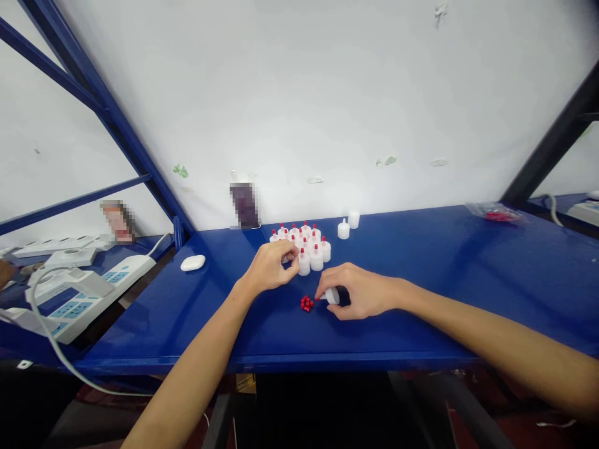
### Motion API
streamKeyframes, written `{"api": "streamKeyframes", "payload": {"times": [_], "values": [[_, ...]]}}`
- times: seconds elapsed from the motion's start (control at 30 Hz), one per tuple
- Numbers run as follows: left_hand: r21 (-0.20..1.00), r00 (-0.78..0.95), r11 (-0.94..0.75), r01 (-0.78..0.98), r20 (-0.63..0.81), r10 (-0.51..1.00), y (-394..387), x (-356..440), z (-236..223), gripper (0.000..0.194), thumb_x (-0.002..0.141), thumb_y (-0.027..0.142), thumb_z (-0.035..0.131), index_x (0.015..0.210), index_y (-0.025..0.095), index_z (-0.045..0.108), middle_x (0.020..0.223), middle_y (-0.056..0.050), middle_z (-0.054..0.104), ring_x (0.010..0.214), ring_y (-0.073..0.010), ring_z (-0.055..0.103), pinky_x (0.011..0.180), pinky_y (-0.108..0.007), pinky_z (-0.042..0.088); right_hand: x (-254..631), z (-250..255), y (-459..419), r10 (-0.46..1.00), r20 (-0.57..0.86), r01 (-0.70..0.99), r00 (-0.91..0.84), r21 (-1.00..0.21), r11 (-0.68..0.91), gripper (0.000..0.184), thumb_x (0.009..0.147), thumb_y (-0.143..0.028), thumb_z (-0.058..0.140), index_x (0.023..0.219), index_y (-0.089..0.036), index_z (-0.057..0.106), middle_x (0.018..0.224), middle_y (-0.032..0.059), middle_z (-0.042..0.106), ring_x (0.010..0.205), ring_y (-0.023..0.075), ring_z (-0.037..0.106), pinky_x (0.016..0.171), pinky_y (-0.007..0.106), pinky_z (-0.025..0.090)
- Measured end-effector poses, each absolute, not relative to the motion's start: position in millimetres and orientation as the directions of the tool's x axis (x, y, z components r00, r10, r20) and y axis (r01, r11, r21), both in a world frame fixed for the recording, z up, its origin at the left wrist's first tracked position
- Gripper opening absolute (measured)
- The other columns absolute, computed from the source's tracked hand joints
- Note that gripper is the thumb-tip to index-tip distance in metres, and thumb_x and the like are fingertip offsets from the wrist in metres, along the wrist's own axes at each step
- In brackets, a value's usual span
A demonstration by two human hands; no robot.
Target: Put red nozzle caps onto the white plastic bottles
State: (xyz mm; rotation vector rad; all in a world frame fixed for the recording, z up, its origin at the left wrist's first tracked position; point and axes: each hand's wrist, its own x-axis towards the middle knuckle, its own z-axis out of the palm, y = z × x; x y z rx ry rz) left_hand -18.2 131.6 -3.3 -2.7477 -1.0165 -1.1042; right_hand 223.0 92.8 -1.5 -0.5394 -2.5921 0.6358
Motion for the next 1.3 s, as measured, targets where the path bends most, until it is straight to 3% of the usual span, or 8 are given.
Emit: {"api": "streamKeyframes", "payload": {"times": [0.13, 0.37, 0.47, 0.57, 0.8, 0.93, 1.1, 1.3], "values": [[0.223, 0.532, -0.814, 0.536, 0.659, 0.531, 132, -17, -3, 0.006, 0.078, 0.013, 0.056, 0.079, 0.017, 0.061, 0.072, 0.0, 0.061, 0.063, -0.0115, 0.052, 0.064, -0.025, 0.044, 229, 2, 100, 0.529, 0.305, 0.307, -0.791, -0.55, 0.777, 0.025, 0.077, -0.026, 0.07, 0.101, -0.018, 0.073, 0.097, 0.0044, 0.073, 0.078, 0.0157, 0.065, 0.073, 0.028, 0.05], [0.236, 0.523, -0.824, 0.515, 0.675, 0.52, 132, -17, -3, 0.011, 0.069, 0.009, 0.056, 0.076, 0.017, 0.058, 0.07, 0.001, 0.059, 0.062, -0.0111, 0.051, 0.062, -0.024, 0.044, 233, -1, 110, 0.654, 0.228, 0.343, -0.721, -0.704, 0.623, 0.04, 0.071, -0.046, 0.079, 0.096, -0.017, 0.071, 0.097, 0.0054, 0.072, 0.069, 0.0138, 0.061, 0.063, 0.026, 0.049], [0.243, 0.528, -0.825, 0.51, 0.669, 0.523, 133, -17, -3, 0.01, 0.07, 0.009, 0.057, 0.077, 0.017, 0.058, 0.07, 0.001, 0.059, 0.062, -0.0109, 0.051, 0.062, -0.024, 0.045, 233, -4, 115, 0.665, 0.225, 0.347, -0.712, -0.71, 0.613, 0.041, 0.068, -0.049, 0.081, 0.093, -0.017, 0.071, 0.093, 0.0038, 0.068, 0.069, 0.013, 0.057, 0.06, 0.025, 0.045], [0.229, 0.529, -0.822, 0.522, 0.669, 0.522, 134, -17, -5, 0.006, 0.075, 0.012, 0.059, 0.078, 0.017, 0.059, 0.07, 0.001, 0.061, 0.062, -0.0108, 0.053, 0.063, -0.024, 0.045, 234, -6, 120, 0.642, 0.244, 0.345, -0.727, -0.679, 0.648, 0.036, 0.072, -0.05, 0.078, 0.09, -0.019, 0.074, 0.103, 0.005, 0.062, 0.077, 0.0139, 0.056, 0.064, 0.026, 0.045], [0.201, 0.444, -0.797, 0.569, 0.741, 0.504, 139, -19, -8, 0.013, 0.092, 0.021, 0.054, 0.097, 0.017, 0.065, 0.08, -0.002, 0.067, 0.065, -0.0113, 0.057, 0.066, -0.024, 0.047, 236, -1, 118, 0.565, 0.263, 0.296, -0.782, -0.641, 0.708, 0.028, 0.095, -0.035, 0.054, 0.115, -0.022, 0.069, 0.116, 0.0082, 0.058, 0.097, 0.0189, 0.058, 0.084, 0.035, 0.049], [0.177, 0.423, -0.783, 0.596, 0.759, 0.494, 137, -20, -6, 0.011, 0.086, 0.015, 0.049, 0.084, 0.016, 0.06, 0.073, -0.002, 0.062, 0.06, -0.0118, 0.052, 0.063, -0.025, 0.044, 236, -4, 120, 0.585, 0.349, 0.266, -0.732, -0.643, 0.718, 0.024, 0.095, -0.026, 0.051, 0.116, -0.02, 0.063, 0.116, 0.0091, 0.061, 0.105, 0.0208, 0.059, 0.095, 0.041, 0.047], [0.131, 0.49, -0.775, 0.618, 0.706, 0.511, 135, -20, -4, 0.014, 0.082, 0.014, 0.042, 0.069, 0.019, 0.046, 0.064, 0.0, 0.048, 0.058, -0.0137, 0.042, 0.059, -0.028, 0.037, 239, -5, 123, 0.67, 0.304, 0.257, -0.677, -0.756, 0.602, 0.024, 0.089, -0.021, 0.057, 0.112, -0.02, 0.05, 0.11, 0.0073, 0.064, 0.097, 0.0194, 0.066, 0.088, 0.04, 0.052], [0.147, 0.525, -0.781, 0.607, 0.664, 0.533, 135, -21, -3, 0.027, 0.09, 0.022, 0.044, 0.064, 0.02, 0.038, 0.064, 0.0, 0.042, 0.06, -0.014, 0.039, 0.059, -0.029, 0.034, 242, -1, 121, 0.686, 0.311, 0.283, -0.658, -0.742, 0.608, 0.022, 0.088, -0.019, 0.055, 0.107, -0.021, 0.044, 0.11, 0.0087, 0.065, 0.092, 0.02, 0.067, 0.08, 0.039, 0.054]]}}
